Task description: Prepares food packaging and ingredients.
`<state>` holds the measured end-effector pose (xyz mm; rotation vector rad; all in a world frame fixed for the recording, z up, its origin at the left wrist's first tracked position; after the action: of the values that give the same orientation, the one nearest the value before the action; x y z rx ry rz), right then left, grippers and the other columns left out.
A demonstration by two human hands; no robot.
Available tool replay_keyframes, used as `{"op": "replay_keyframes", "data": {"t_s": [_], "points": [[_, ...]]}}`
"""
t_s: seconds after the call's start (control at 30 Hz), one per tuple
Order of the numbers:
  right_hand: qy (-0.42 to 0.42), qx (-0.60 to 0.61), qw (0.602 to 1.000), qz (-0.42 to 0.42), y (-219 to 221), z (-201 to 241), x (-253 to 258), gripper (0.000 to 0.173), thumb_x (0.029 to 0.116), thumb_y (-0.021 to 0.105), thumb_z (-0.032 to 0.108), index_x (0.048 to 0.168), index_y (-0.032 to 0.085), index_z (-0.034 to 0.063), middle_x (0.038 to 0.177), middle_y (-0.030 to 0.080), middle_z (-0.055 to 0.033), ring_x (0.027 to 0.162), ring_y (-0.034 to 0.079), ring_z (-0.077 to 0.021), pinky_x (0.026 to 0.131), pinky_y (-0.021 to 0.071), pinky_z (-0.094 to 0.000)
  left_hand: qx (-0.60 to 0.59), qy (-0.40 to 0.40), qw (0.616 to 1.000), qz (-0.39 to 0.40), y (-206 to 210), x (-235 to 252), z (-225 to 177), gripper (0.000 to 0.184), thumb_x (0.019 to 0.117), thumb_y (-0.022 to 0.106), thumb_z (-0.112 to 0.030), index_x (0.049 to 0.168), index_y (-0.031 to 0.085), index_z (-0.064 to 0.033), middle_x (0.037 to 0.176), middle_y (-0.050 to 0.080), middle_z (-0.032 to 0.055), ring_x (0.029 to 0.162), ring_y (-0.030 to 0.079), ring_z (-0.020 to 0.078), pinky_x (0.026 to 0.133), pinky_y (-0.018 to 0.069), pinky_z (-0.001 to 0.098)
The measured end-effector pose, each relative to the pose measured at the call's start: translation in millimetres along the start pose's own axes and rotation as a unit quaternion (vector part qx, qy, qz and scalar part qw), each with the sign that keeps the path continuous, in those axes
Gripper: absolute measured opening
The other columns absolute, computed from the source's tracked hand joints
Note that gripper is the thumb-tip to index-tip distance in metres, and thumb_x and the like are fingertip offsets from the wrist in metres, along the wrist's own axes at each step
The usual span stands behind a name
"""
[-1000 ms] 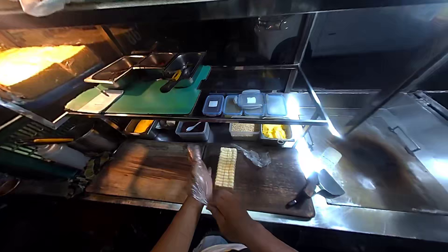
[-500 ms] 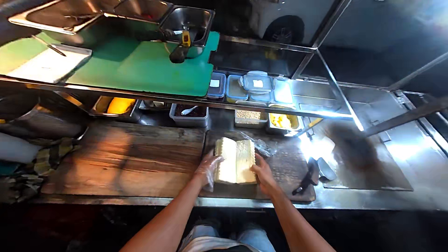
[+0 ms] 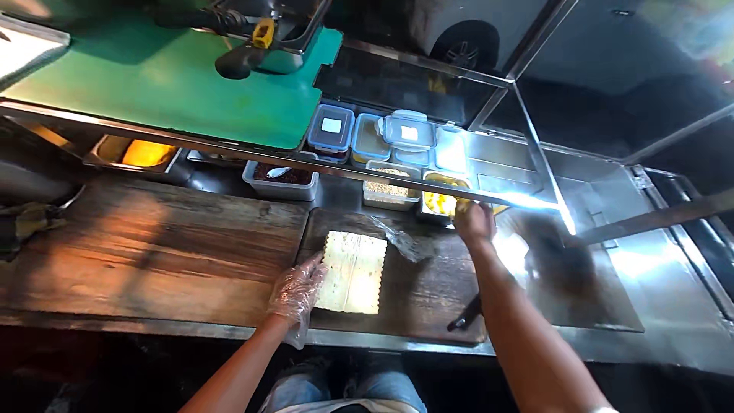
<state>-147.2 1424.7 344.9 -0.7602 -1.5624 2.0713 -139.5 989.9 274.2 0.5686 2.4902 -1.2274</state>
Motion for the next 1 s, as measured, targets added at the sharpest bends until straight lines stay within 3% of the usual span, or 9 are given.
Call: {"op": "replay_keyframes", "data": {"t_s": [0.1, 0.17, 0.33, 0.43, 0.6, 0.7, 0.87, 0.93, 1.0], "points": [[-0.024, -0.047, 0.994, 0.098, 17.4, -4.9, 48.6, 0.044, 0.0978, 0.058, 0.04, 0.12, 0.07, 0.0041, 0.127, 0.065, -0.0279, 0.121, 0.06, -0.0493, 0.09, 0.0455, -0.076, -0.076, -0.03, 0.995, -0.053, -0.9, -9.2, 6.1, 0.046, 0.1067, 0.051, -0.04, 0.147, 0.056, -0.0193, 0.139, 0.065, 0.0102, 0.13, 0.059, 0.0283, 0.113, 0.0424, 0.0549], [-0.046, -0.043, 0.991, 0.119, 11.5, -7.6, 50.4, 0.042, 0.0952, 0.063, 0.038, 0.124, 0.069, 0.0079, 0.125, 0.067, -0.0247, 0.119, 0.062, -0.0468, 0.09, 0.0462, -0.075, -0.171, -0.061, 0.979, -0.094, 2.9, -18.7, 16.9, 0.045, 0.1051, 0.054, -0.037, 0.145, 0.058, -0.0172, 0.135, 0.066, 0.0096, 0.123, 0.064, 0.0245, 0.106, 0.0505, 0.0498], [-0.12, -0.026, 0.99, 0.068, 0.1, -10.8, 36.7, 0.038, 0.1034, 0.053, 0.031, 0.129, 0.065, 0.006, 0.125, 0.066, -0.0249, 0.115, 0.064, -0.0465, 0.091, 0.0499, -0.0704, -0.26, -0.099, 0.946, -0.168, 17.1, -58.7, 20.9, 0.039, 0.105, 0.057, -0.025, 0.141, 0.061, -0.0108, 0.139, 0.064, 0.0093, 0.127, 0.062, 0.0202, 0.108, 0.0498, 0.0425], [-0.125, -0.059, 0.99, 0.035, 15.6, -6.6, 51.8, 0.038, 0.1012, 0.053, 0.021, 0.135, 0.058, 0.0056, 0.134, 0.061, -0.0262, 0.119, 0.062, -0.047, 0.091, 0.0492, -0.0705, -0.289, -0.12, 0.921, -0.233, 28.1, -80.6, 25.5, 0.033, 0.1036, 0.059, -0.021, 0.133, 0.066, -0.0078, 0.13, 0.07, 0.0093, 0.114, 0.069, 0.0188, 0.097, 0.0563, 0.0395], [-0.183, -0.044, 0.976, 0.112, 12.5, -0.9, 49.6, 0.036, 0.1051, 0.049, 0.015, 0.131, 0.061, -0.0063, 0.136, 0.059, -0.031, 0.131, 0.054, -0.0475, 0.108, 0.0403, -0.0655, -0.461, -0.189, 0.798, -0.338, 43.0, -113.5, 23.8, 0.022, 0.1001, 0.061, -0.006, 0.119, 0.068, 0.0034, 0.104, 0.074, 0.0127, 0.085, 0.073, 0.018, 0.076, 0.0619, 0.033], [-0.132, -0.039, 0.986, 0.098, 15.3, -5.5, 53.3, 0.036, 0.1012, 0.052, 0.015, 0.132, 0.06, -0.0024, 0.134, 0.06, -0.0308, 0.126, 0.057, -0.048, 0.099, 0.0453, -0.0695, -0.51, -0.22, 0.767, -0.32, 59.0, -125.6, 18.7, 0.022, 0.1011, 0.059, -0.006, 0.12, 0.066, 0.0034, 0.103, 0.073, 0.0136, 0.084, 0.073, 0.0202, 0.075, 0.0622, 0.0353], [-0.144, 0.033, 0.985, 0.087, 18.3, -3.3, 63.5, 0.036, 0.1029, 0.053, 0.014, 0.133, 0.06, -0.0038, 0.136, 0.059, -0.0321, 0.131, 0.053, -0.0499, 0.107, 0.0385, -0.0704, -0.571, -0.27, 0.737, -0.243, 74.8, -124.7, 6.8, 0.03, 0.1047, 0.054, -0.012, 0.13, 0.061, 0.0013, 0.113, 0.071, 0.0172, 0.095, 0.072, 0.0259, 0.081, 0.061, 0.0408], [-0.136, 0.101, 0.982, 0.084, 24.1, -12.8, 71.2, 0.033, 0.1011, 0.058, 0.015, 0.13, 0.063, -0.0015, 0.125, 0.065, -0.0287, 0.119, 0.062, -0.0444, 0.101, 0.0463, -0.0671, -0.593, -0.291, 0.72, -0.213, 80.9, -126.3, 1.1, 0.032, 0.1069, 0.052, -0.018, 0.131, 0.06, 0.0018, 0.114, 0.07, 0.0191, 0.097, 0.072, 0.0281, 0.082, 0.0604, 0.0426], [-0.108, 0.257, 0.955, 0.099, 21.3, -17.5, 63.0, 0.027, 0.1006, 0.061, 0.015, 0.123, 0.066, 0.0021, 0.099, 0.071, -0.0137, 0.081, 0.065, -0.022, 0.075, 0.0547, -0.0435, -0.611, -0.303, 0.707, -0.185, 85.4, -126.2, -3.7, 0.034, 0.107, 0.053, -0.02, 0.131, 0.058, 0.0024, 0.114, 0.07, 0.0202, 0.099, 0.072, 0.029, 0.083, 0.06, 0.0427]]}}
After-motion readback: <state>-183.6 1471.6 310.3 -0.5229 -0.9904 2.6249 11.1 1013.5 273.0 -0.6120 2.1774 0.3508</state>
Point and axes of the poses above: each hand's wrist, its own x-axis towards the middle knuckle, its own y-axis out of the palm, z = x × y, the point moved 5 cm from there along x, towards the middle knuckle
